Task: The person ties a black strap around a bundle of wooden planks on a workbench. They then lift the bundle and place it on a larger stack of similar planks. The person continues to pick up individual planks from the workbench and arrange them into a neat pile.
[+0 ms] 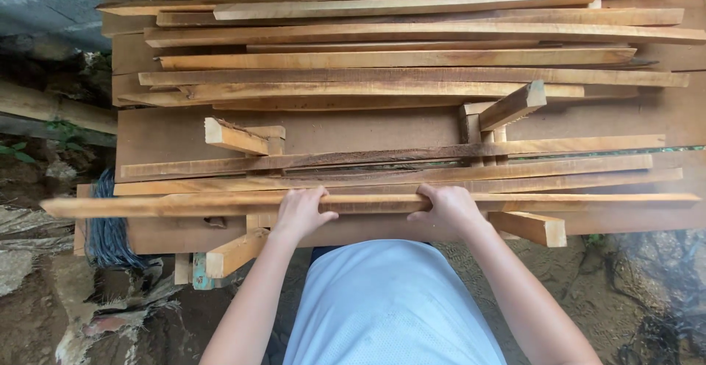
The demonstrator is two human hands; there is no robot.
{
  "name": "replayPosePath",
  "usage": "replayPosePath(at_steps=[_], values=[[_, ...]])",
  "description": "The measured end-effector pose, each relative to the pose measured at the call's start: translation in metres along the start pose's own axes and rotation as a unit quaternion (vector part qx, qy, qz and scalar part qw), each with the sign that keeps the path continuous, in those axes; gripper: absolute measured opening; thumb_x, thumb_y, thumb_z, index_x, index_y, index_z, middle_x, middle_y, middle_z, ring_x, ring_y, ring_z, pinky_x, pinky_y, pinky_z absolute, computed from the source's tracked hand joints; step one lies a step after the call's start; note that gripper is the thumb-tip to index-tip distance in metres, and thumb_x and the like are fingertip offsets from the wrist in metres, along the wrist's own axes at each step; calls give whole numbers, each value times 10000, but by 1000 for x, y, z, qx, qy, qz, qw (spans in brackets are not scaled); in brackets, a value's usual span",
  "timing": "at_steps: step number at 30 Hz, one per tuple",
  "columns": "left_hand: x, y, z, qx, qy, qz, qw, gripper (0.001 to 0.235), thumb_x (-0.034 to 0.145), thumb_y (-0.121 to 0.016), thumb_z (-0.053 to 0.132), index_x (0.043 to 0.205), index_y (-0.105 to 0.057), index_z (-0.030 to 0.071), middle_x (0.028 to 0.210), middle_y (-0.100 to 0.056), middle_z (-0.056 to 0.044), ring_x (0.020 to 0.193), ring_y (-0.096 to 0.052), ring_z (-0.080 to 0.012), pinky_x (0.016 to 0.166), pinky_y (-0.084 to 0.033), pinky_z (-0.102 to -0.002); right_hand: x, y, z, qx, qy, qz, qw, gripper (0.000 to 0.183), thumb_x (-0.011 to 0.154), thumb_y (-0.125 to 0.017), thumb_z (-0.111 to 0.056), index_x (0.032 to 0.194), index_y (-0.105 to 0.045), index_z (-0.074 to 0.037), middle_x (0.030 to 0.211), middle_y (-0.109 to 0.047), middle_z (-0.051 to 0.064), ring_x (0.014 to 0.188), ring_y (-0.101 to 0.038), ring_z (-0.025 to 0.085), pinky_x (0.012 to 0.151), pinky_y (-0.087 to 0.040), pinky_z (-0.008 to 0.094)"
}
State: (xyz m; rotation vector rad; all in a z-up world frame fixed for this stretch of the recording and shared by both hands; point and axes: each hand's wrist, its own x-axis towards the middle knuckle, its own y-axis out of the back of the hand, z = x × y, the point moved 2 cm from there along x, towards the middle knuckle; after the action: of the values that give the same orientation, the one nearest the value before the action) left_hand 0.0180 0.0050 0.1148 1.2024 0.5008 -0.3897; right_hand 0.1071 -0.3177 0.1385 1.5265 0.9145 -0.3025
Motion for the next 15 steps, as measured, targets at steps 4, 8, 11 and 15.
replayPosePath(at_steps=[4,8,11,15], values=[[3,-28,-4,-3,32,-83,996,404,824,-769,504,1088,-642,225,1125,-763,-74,1167,-688,-308,1001,-506,-430,22,-36,9,-17,41,26,999,533,735,-683,-677,1119,-665,-307,980,-773,120,1012,-742,365,923,-571,477],[18,-60,-17,-10,47,-103,994,320,834,-739,489,1018,-625,254,1068,-758,-74,1127,-707,-309,973,-525,-411,52,-73,18,-18,75,23,997,468,788,-670,-611,1136,-680,-297,998,-779,136,1005,-749,367,895,-582,488],[23,-75,-24,-13,40,-89,995,318,846,-731,467,1019,-585,242,1024,-760,-80,1095,-720,-300,971,-521,-403,54,-79,17,-16,92,17,996,463,824,-656,-564,1182,-675,-272,1068,-777,121,1023,-748,366,894,-588,493],[20,-79,-26,-33,12,-22,999,302,876,-727,385,1053,-532,238,987,-761,-88,1057,-726,-275,992,-484,-374,60,-94,23,-31,127,60,990,354,856,-666,-490,1150,-682,-293,1080,-776,-6,1017,-749,262,854,-588,434]])
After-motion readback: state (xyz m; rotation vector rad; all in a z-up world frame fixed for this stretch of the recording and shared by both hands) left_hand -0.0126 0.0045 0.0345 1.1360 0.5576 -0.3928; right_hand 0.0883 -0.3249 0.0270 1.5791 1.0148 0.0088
